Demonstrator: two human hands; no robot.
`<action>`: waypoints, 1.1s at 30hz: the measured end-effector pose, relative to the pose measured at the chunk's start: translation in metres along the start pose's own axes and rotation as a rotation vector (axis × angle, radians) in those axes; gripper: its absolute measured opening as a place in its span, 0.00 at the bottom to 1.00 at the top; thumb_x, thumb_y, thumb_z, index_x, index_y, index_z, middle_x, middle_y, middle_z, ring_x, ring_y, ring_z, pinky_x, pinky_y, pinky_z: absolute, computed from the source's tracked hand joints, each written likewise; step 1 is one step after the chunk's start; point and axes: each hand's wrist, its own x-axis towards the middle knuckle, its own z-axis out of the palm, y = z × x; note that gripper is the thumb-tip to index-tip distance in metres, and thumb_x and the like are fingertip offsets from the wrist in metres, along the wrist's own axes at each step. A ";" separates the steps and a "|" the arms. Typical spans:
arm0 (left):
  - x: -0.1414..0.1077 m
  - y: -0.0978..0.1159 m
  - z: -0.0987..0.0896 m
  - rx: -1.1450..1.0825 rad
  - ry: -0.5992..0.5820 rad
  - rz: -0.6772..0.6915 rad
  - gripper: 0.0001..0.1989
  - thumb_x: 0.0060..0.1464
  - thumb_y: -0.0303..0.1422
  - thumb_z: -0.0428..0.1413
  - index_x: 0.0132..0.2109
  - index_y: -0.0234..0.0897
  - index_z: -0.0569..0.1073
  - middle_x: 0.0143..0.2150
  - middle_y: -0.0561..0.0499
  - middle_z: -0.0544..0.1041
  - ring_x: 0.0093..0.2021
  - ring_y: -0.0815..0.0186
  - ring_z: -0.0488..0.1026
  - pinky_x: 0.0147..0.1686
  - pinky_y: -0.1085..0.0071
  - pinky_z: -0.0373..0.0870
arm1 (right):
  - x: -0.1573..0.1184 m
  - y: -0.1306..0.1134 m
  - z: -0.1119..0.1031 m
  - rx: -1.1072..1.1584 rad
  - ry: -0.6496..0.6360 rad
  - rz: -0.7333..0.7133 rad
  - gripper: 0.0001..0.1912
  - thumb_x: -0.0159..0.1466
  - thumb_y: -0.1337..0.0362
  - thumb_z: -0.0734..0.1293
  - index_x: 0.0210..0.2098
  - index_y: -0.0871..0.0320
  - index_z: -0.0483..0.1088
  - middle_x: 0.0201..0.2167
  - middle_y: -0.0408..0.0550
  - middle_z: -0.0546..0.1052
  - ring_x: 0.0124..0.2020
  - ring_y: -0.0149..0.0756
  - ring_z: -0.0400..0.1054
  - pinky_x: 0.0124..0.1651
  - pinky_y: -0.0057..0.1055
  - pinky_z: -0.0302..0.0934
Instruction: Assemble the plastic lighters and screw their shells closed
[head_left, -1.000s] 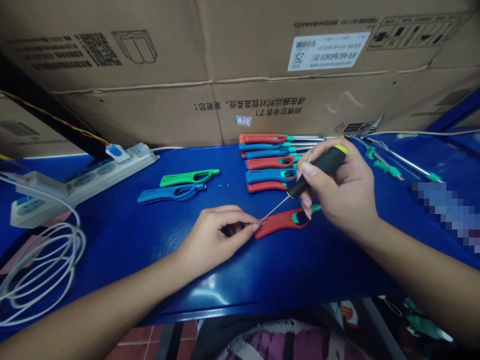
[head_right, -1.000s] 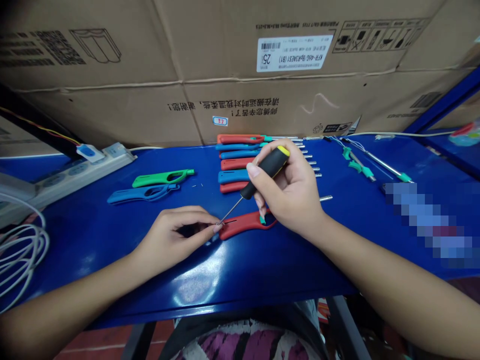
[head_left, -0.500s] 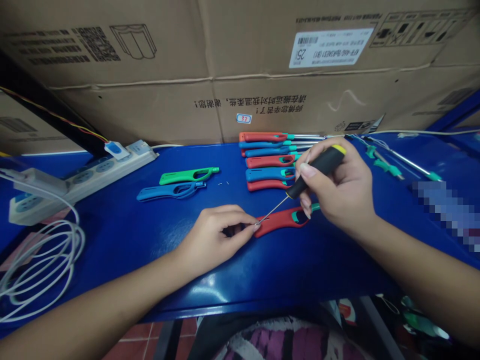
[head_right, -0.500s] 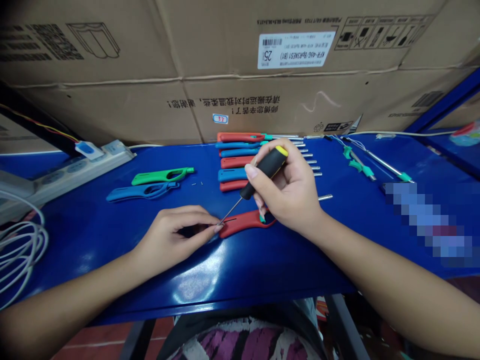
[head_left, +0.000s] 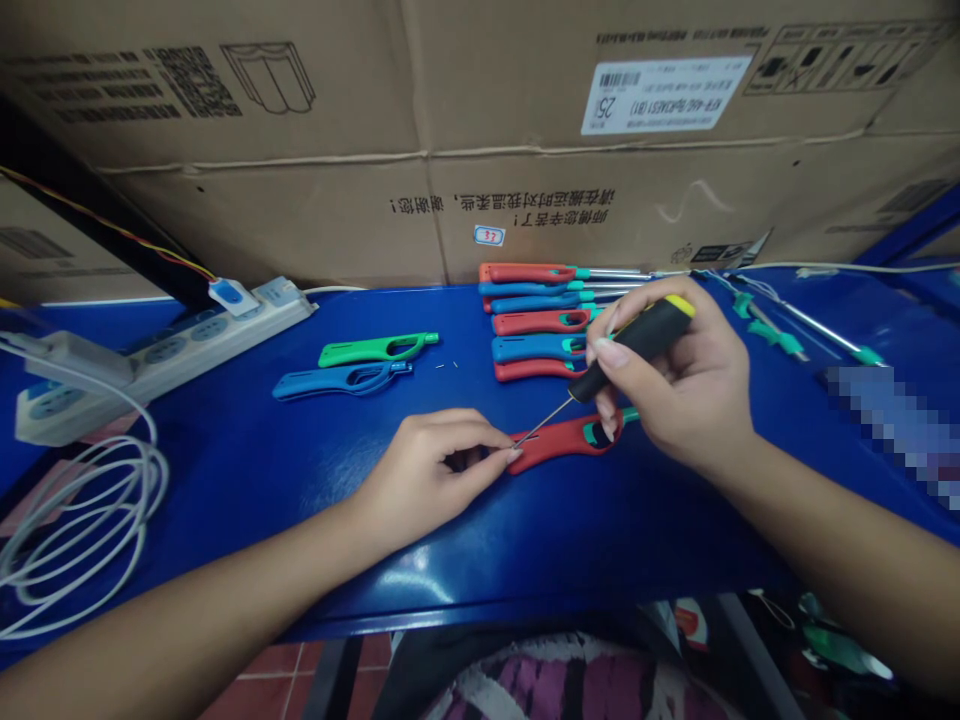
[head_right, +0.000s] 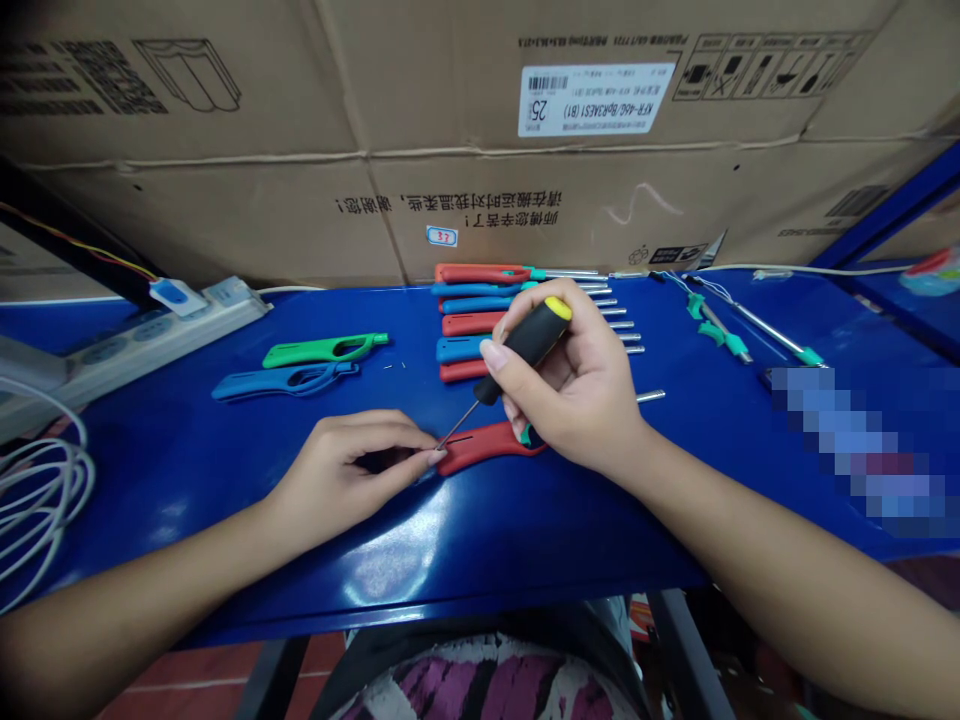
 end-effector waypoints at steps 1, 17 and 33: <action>0.000 0.000 0.000 -0.008 0.004 -0.006 0.05 0.61 0.29 0.61 0.38 0.35 0.83 0.34 0.49 0.81 0.31 0.69 0.76 0.31 0.74 0.70 | 0.000 -0.001 0.000 0.002 -0.003 0.002 0.10 0.65 0.63 0.72 0.38 0.52 0.65 0.31 0.39 0.73 0.14 0.24 0.66 0.11 0.26 0.63; 0.001 0.004 0.006 -0.086 0.003 -0.031 0.03 0.59 0.30 0.62 0.38 0.36 0.82 0.38 0.50 0.79 0.33 0.70 0.74 0.31 0.73 0.69 | 0.002 -0.021 0.002 -0.031 -0.178 0.044 0.23 0.64 0.65 0.72 0.56 0.46 0.62 0.39 0.42 0.77 0.26 0.28 0.74 0.19 0.22 0.69; -0.002 -0.006 0.007 0.208 -0.138 0.025 0.21 0.56 0.37 0.65 0.56 0.40 0.73 0.53 0.48 0.80 0.53 0.55 0.72 0.53 0.55 0.66 | 0.009 -0.006 0.020 -0.279 -0.178 -0.198 0.27 0.61 0.69 0.73 0.56 0.47 0.64 0.50 0.45 0.71 0.34 0.29 0.72 0.24 0.24 0.68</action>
